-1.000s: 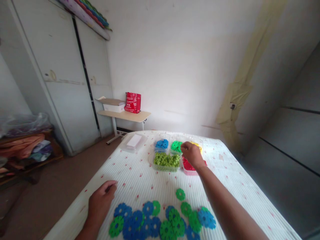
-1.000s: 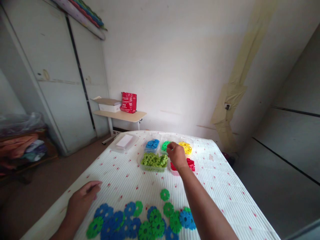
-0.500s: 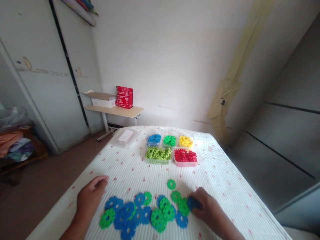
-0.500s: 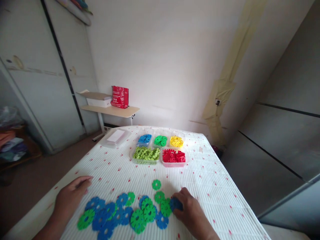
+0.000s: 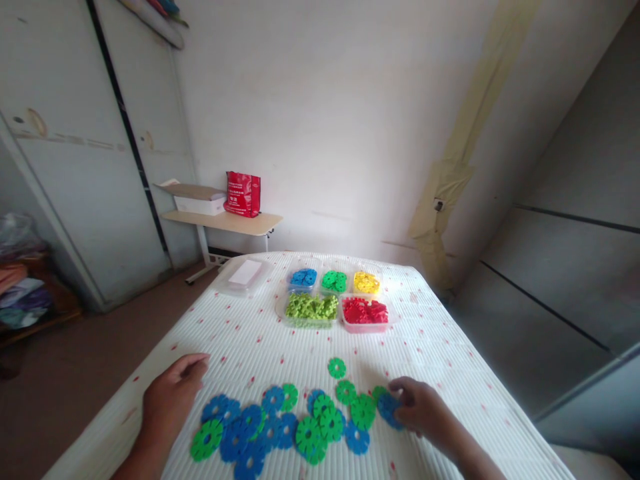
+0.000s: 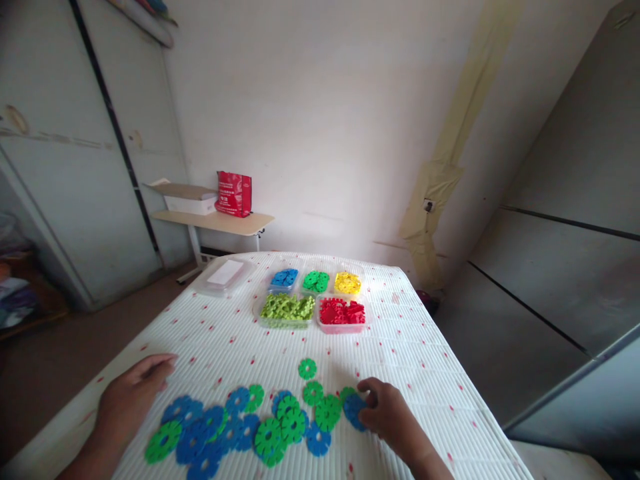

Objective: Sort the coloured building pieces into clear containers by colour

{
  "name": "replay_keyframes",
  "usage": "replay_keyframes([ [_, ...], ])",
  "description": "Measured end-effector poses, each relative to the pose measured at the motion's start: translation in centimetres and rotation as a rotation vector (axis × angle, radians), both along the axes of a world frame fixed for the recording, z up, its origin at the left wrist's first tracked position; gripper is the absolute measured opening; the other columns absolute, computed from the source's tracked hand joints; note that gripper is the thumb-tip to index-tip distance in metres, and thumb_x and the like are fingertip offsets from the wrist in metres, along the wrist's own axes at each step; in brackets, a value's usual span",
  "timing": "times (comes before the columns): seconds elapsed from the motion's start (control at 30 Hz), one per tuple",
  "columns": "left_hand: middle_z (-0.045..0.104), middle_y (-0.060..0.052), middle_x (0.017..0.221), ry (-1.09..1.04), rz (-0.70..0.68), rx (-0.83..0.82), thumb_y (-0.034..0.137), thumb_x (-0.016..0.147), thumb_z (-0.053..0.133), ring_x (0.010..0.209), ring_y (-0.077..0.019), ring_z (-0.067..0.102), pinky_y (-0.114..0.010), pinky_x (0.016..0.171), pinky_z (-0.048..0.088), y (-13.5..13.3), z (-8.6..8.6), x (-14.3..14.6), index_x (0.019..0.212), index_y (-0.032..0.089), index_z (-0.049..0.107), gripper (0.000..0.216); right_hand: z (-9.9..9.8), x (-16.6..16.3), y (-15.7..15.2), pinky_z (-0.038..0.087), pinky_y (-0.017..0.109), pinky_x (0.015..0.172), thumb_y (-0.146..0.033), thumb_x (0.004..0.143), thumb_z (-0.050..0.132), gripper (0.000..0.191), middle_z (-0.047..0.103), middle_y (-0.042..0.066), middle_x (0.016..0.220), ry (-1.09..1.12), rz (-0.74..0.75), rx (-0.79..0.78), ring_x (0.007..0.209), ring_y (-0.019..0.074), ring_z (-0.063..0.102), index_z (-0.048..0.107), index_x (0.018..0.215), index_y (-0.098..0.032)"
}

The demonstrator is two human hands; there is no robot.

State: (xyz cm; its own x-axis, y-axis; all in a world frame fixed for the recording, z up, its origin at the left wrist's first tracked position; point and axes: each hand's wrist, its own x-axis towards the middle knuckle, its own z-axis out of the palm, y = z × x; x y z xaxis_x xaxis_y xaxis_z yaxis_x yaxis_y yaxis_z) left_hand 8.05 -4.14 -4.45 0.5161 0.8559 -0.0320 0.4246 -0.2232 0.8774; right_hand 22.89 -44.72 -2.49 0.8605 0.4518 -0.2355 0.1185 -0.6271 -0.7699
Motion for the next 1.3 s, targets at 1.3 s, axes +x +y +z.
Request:
replay_keyframes([
  [1.3,0.057,0.003,0.049,0.022,-0.04,0.128,0.043,0.07,0.047,0.053,-0.0189,0.059,-0.027,0.055,0.043,0.1,-0.6,-0.1,0.084,0.019,0.062,0.031,10.5,6.6,17.1,0.05,0.039,0.079,-0.034,0.087,0.052,0.032,0.056,0.006,0.113,-0.39,0.159,0.161,0.094,0.0193,0.057,0.052,0.114,-0.016],
])
